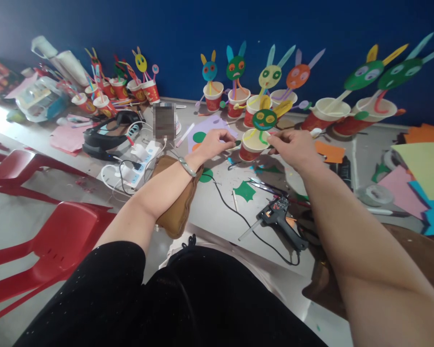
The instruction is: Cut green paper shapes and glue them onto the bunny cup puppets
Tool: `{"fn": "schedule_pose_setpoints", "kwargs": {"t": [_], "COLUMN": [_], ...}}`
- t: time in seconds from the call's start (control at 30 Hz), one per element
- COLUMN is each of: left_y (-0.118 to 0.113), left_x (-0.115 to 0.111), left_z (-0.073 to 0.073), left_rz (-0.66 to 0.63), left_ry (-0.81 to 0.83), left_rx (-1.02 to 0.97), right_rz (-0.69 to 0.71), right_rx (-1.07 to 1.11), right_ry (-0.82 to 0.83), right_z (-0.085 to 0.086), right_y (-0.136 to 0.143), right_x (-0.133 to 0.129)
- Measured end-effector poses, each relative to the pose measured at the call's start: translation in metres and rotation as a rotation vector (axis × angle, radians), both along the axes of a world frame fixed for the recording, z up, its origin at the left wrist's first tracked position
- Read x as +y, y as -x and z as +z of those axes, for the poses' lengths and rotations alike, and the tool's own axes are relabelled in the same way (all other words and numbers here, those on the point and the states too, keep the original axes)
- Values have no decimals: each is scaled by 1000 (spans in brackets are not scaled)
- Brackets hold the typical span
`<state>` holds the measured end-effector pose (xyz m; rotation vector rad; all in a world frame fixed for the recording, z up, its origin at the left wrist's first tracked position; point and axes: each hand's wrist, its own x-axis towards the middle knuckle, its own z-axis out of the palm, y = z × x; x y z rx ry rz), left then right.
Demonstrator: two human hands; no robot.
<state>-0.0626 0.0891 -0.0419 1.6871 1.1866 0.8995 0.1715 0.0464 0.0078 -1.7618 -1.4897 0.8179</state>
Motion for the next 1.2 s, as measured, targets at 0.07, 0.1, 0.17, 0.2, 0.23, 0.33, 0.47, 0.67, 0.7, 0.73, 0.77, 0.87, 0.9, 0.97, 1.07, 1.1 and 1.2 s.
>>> {"fn": "schedule_pose_setpoints", "kwargs": {"t": [0.07,0.1,0.17,0.2,0.23,0.33,0.47,0.67,0.7,0.73,0.77,0.87,0.9,0.97,1.07,1.1,1.2], "left_y": [-1,-1,-2,-2,-3,-4,-5,-5,-5,-5,-5,-6,-6,-7,-7,-7,-6], "left_x": [0,0,-1,-1,-1,-1,1,1,1,1,1,1,2,3,5,6,9], "left_z": [1,2,3,4,4,3,0,0,0,0,1,0,0,-1,-3,-3,-6], "left_rz": [21,27,33,33,32,31,32,56,57,58,60,69,71,68,60,57,51], "left_ry": [-34,-46,-51,-46,-39,-26,-28,-74,-76,-75,-75,-64,-60,-57,-69,-75,-98], "left_rx": [16,17,7,1,-6,-21,-23,11,11,9,6,-6,-10,-17,-42,-55,-88], "right_rz": [12,18,21,22,21,21,3,7,11,10,5,-29,-40,-45,-41,-35,-12], "right_rx": [-17,-24,-30,-32,-33,-42,-64,-62,-54,-47,-41,-30,-27,-23,-11,1,36], "right_ry": [2,1,-2,-5,-5,-6,0,-19,-24,-24,-17,27,42,52,40,33,8], "right_z": [0,-1,-2,-3,-3,-3,-1,2,2,3,4,9,11,13,13,12,6], "right_y": [-1,-1,-2,-2,-2,-2,0,1,1,2,2,5,6,8,8,7,3], "right_x": [0,1,1,2,2,2,1,-2,-2,-3,-4,-7,-8,-9,-9,-9,-5]}}
